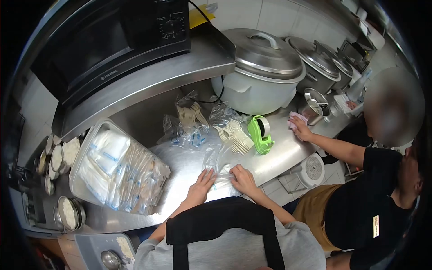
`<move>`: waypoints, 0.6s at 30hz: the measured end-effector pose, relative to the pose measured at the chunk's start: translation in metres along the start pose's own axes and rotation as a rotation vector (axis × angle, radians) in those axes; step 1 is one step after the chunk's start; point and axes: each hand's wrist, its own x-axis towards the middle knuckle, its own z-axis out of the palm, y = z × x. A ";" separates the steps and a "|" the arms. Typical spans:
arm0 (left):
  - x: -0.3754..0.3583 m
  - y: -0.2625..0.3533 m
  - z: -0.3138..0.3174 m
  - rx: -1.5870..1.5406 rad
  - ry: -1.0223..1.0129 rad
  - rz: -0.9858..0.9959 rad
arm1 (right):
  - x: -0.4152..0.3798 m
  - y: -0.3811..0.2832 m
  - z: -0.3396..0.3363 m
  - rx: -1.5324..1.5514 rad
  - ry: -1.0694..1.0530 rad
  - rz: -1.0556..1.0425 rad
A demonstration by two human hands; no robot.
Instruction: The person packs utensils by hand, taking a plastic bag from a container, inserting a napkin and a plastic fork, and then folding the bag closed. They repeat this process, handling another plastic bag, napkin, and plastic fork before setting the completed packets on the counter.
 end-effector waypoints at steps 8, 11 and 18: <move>0.006 -0.019 -0.021 -0.076 0.197 -0.024 | -0.012 -0.003 -0.018 0.146 0.069 0.184; 0.003 -0.016 -0.035 -0.231 0.237 0.014 | -0.037 0.006 -0.022 0.118 0.218 0.249; 0.024 0.008 -0.024 -0.493 0.226 0.091 | -0.103 -0.001 -0.033 0.051 0.391 0.518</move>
